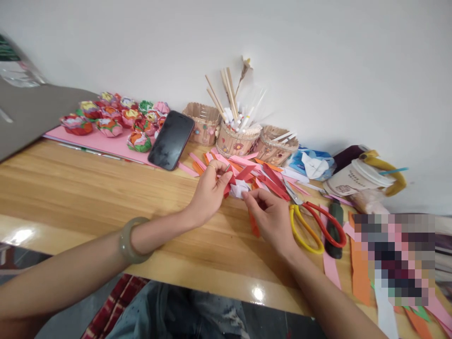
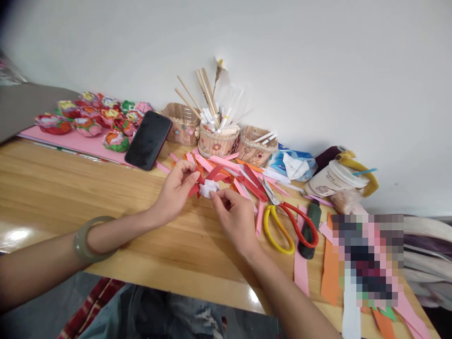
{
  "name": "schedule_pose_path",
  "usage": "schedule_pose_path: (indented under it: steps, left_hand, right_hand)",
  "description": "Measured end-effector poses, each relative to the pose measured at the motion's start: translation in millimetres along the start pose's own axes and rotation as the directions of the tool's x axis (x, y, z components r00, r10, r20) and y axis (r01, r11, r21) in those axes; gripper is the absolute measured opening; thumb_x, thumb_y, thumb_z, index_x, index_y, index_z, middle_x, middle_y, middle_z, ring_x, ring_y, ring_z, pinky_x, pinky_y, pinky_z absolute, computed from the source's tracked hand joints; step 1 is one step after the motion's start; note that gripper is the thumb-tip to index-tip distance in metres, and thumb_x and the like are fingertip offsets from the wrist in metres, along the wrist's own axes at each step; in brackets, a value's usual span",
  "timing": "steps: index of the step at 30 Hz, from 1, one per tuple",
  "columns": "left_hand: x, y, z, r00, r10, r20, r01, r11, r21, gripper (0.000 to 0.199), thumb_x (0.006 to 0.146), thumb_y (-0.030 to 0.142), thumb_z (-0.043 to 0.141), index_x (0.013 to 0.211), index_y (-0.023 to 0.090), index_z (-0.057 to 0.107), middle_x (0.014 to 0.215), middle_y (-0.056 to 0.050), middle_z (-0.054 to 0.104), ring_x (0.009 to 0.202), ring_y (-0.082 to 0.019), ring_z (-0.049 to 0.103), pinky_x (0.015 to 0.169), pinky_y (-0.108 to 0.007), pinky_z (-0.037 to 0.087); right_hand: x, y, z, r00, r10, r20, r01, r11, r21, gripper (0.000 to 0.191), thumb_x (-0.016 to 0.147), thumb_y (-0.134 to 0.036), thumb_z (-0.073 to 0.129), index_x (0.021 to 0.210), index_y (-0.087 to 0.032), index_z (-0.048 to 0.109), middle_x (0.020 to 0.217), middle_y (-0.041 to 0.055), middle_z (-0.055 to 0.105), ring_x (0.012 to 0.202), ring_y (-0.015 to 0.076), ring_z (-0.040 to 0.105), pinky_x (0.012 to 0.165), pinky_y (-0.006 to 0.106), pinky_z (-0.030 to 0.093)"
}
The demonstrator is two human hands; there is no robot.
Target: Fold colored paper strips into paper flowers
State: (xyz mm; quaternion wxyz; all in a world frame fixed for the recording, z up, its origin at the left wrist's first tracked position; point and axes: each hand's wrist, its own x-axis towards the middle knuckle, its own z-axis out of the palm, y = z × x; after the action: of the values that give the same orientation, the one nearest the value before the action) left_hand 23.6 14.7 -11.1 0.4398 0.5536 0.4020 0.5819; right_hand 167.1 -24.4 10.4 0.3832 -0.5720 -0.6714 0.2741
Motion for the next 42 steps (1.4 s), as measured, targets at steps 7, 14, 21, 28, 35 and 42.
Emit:
schedule_pose_path:
  steps: [7, 14, 21, 28, 35, 42]
  left_hand:
    - [13, 11, -4.8, 0.952, -0.307, 0.010, 0.290, 0.887, -0.360, 0.008, 0.084, 0.022, 0.049, 0.077, 0.017, 0.049, 0.072, 0.002, 0.053, 0.062, -0.009, 0.052, 0.062, -0.023, 0.046]
    - [5, 20, -3.0, 0.831, -0.457, 0.317, 0.556, 0.691, -0.461, 0.010, 0.078, 0.021, 0.059, 0.075, 0.015, 0.052, 0.072, 0.001, 0.058, 0.062, -0.009, 0.058, 0.056, -0.022, 0.050]
    - [7, 11, -7.9, 0.834, -0.431, 0.344, 0.549, 0.711, -0.439, 0.011, 0.075, 0.021, 0.064, 0.079, 0.014, 0.056, 0.077, 0.000, 0.059, 0.064, -0.009, 0.059, 0.055, -0.020, 0.051]
    - [9, 19, -10.9, 0.856, -0.340, 0.388, 0.494, 0.760, -0.423, 0.028, 0.074, 0.028, 0.065, 0.099, 0.022, 0.056, 0.097, -0.002, 0.060, 0.067, -0.011, 0.061, 0.053, -0.021, 0.050]
    - [8, 13, -9.0, 0.873, -0.232, 0.429, 0.360, 0.900, -0.244, 0.031, 0.065, 0.019, 0.072, 0.096, 0.019, 0.065, 0.093, -0.003, 0.066, 0.078, -0.012, 0.061, 0.068, -0.024, 0.048]
    - [2, 13, -5.2, 0.932, -0.145, 0.333, 0.195, 0.973, -0.122, 0.034, 0.068, 0.024, 0.070, 0.103, 0.022, 0.068, 0.104, -0.003, 0.070, 0.090, -0.016, 0.063, 0.081, -0.029, 0.049]
  right_hand:
    - [3, 5, -13, 0.959, -0.255, -0.125, 0.261, 0.965, 0.035, 0.025, 0.079, -0.040, 0.061, 0.094, -0.020, 0.057, 0.077, 0.0005, 0.055, 0.066, 0.0142, 0.051, 0.060, 0.027, 0.044]
    - [8, 8, -12, 0.876, -0.482, 0.022, 0.467, 0.834, -0.295, 0.074, 0.070, -0.052, 0.067, 0.132, -0.026, 0.037, 0.128, 0.0137, 0.044, 0.119, 0.0323, 0.039, 0.099, 0.053, 0.031]
    - [7, -2, -20, 0.903, -0.396, 0.168, 0.418, 0.900, -0.126, 0.052, 0.078, -0.042, 0.063, 0.126, -0.026, 0.049, 0.120, 0.0091, 0.058, 0.111, 0.0249, 0.052, 0.094, 0.044, 0.042]
    - [9, 4, -18, 0.929, -0.370, 0.034, 0.371, 0.922, -0.109, 0.036, 0.081, -0.029, 0.062, 0.116, -0.027, 0.059, 0.108, 0.0068, 0.061, 0.099, 0.0205, 0.058, 0.085, 0.036, 0.049]
    - [11, 12, -17, 0.900, -0.432, -0.050, 0.407, 0.878, -0.253, 0.036, 0.083, -0.026, 0.059, 0.118, -0.031, 0.058, 0.089, 0.0040, 0.054, 0.081, 0.0184, 0.054, 0.070, 0.033, 0.050]
    - [7, 17, -10, 0.840, -0.540, -0.040, 0.503, 0.805, -0.315, 0.037, 0.089, -0.028, 0.048, 0.126, -0.020, 0.053, 0.082, 0.0066, 0.056, 0.075, 0.0192, 0.055, 0.063, 0.032, 0.048]
